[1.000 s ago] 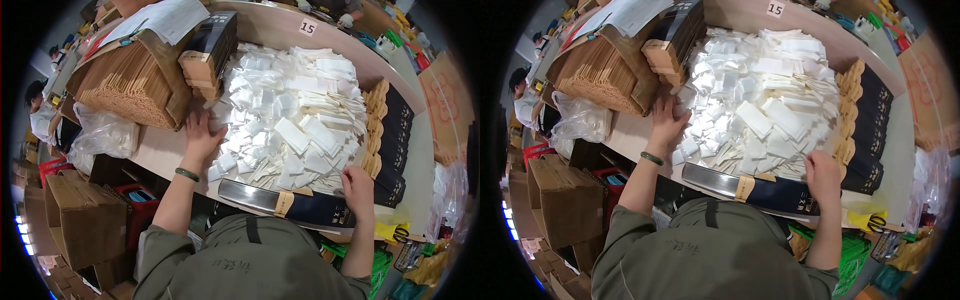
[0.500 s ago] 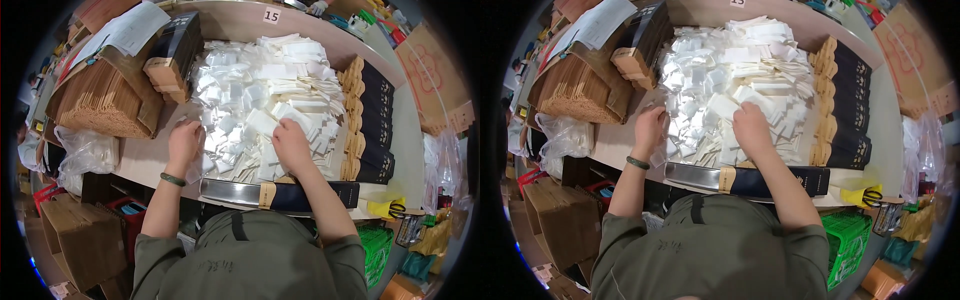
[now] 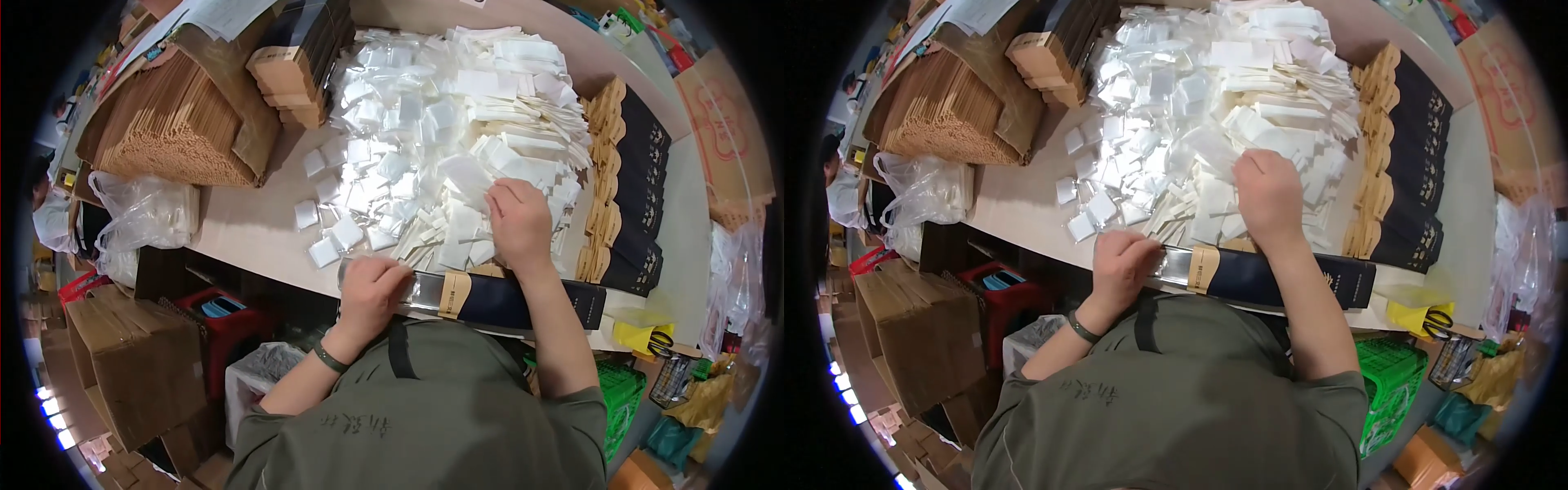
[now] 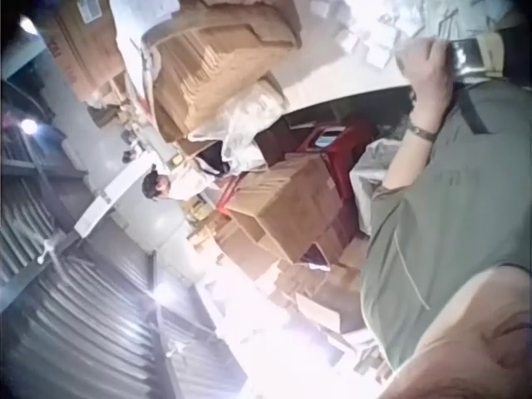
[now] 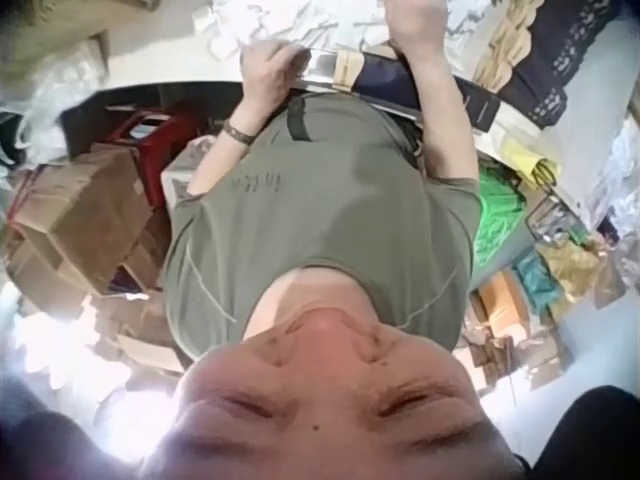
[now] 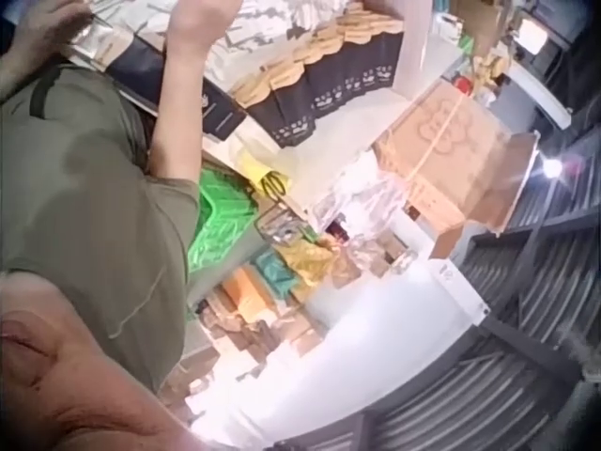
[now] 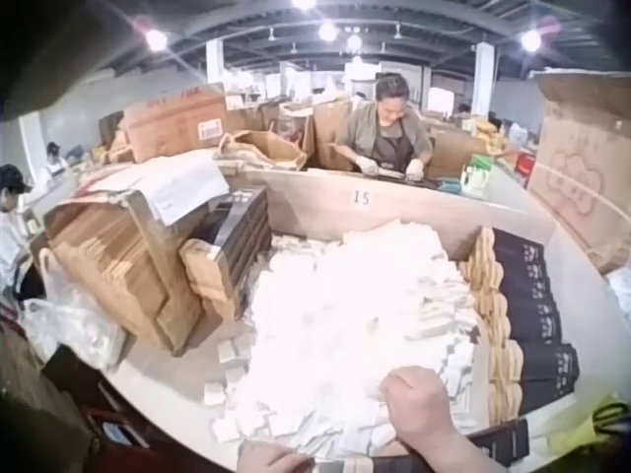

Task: Packaging white components into black boxes using a metal guide tool on a production line.

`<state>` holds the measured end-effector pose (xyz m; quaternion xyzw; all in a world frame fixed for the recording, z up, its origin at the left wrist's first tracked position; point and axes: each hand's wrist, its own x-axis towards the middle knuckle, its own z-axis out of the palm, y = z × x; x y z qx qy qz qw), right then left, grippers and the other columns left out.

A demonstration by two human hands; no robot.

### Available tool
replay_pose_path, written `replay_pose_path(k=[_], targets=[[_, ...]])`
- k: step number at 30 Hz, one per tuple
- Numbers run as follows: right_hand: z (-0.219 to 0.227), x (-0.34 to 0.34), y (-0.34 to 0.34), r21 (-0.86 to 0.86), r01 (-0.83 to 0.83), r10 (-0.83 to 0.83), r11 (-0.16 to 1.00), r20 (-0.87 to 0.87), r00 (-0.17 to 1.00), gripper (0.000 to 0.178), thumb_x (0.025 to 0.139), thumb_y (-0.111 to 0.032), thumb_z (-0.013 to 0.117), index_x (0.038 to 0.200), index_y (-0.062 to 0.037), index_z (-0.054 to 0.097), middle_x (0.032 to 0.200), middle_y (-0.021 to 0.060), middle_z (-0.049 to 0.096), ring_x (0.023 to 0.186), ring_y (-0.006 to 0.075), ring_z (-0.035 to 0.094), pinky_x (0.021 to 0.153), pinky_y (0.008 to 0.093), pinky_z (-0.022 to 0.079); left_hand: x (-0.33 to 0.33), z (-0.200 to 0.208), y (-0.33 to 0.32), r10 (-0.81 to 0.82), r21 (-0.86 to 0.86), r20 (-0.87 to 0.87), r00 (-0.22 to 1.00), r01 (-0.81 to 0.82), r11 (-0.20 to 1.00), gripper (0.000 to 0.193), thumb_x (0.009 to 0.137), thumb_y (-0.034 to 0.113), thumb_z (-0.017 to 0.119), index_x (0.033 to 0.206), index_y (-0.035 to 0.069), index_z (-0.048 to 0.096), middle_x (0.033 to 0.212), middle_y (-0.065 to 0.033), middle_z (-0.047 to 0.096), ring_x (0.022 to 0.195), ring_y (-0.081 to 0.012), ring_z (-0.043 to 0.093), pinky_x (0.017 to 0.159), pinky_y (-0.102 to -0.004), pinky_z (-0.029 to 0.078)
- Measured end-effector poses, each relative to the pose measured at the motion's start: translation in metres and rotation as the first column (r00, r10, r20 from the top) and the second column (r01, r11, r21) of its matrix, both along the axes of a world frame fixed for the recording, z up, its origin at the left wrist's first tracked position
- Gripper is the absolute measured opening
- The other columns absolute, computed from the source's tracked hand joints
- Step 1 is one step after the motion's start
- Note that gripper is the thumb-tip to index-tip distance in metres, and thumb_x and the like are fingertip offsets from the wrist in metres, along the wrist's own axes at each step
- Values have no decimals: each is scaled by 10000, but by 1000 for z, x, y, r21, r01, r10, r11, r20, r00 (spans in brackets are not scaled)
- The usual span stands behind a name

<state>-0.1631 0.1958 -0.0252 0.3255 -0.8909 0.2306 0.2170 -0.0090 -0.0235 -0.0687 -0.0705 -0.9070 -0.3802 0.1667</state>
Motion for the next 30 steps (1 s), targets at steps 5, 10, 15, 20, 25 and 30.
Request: replay_pose_path(k=[5, 10, 15, 20, 25, 30], targets=[[17, 1, 6, -19, 30, -30, 999, 16, 999, 97, 815, -46, 713, 908, -36, 686, 968, 115, 686, 896, 326, 644, 808, 383, 516, 1, 13, -39, 342, -130, 107, 933, -328, 936, 415, 794, 217, 796, 1147, 67, 635, 1036, -140, 640, 905, -337, 632, 783, -425, 521], [48, 26, -23, -312, 19, 166, 950, 555, 815, 87, 847, -64, 684, 911, -6, 670, 955, 132, 677, 847, 333, 640, 774, 366, 515, -36, -8, -75, 339, -182, 153, 928, -311, 933, 471, 823, 174, 770, 1244, 63, 592, 1014, -146, 617, 802, -265, 629, 764, -363, 525], [30, 75, -53, -189, -362, 396, 913, 621, 676, 108, 867, -88, 667, 878, -4, 600, 871, 133, 608, 814, 333, 621, 727, 398, 508, -58, 33, -67, 212, -88, 169, 963, -199, 976, 529, 763, 173, 818, 1231, 74, 593, 1042, -128, 613, 861, -281, 627, 774, -368, 524], [-6, 82, -47, 69, -434, 362, 898, 444, 820, 118, 833, -90, 671, 827, -30, 569, 825, 125, 574, 757, 340, 605, 665, 433, 485, -15, 36, -68, -108, -146, 347, 931, 168, 975, 530, 726, 239, 849, 1173, 90, 607, 1022, -119, 602, 892, -326, 626, 762, -405, 524], [12, 91, -54, -10, -372, 341, 928, 424, 839, 68, 745, -54, 624, 776, -40, 565, 772, 106, 551, 716, 322, 581, 637, 409, 474, -29, 60, -103, 219, -99, -130, 967, -232, 968, 317, 770, 136, 808, 1050, 68, 674, 1009, -118, 687, 866, -293, 657, 775, -367, 532], [-7, 90, -59, 232, -350, 310, 908, 191, 931, 103, 691, -47, 606, 791, -30, 587, 807, 98, 539, 801, 285, 551, 764, 390, 460, -95, 167, -221, 432, -396, -536, 725, -668, 630, 235, 887, 213, 719, 1045, 39, 718, 960, -132, 723, 889, -298, 689, 800, -382, 532]])
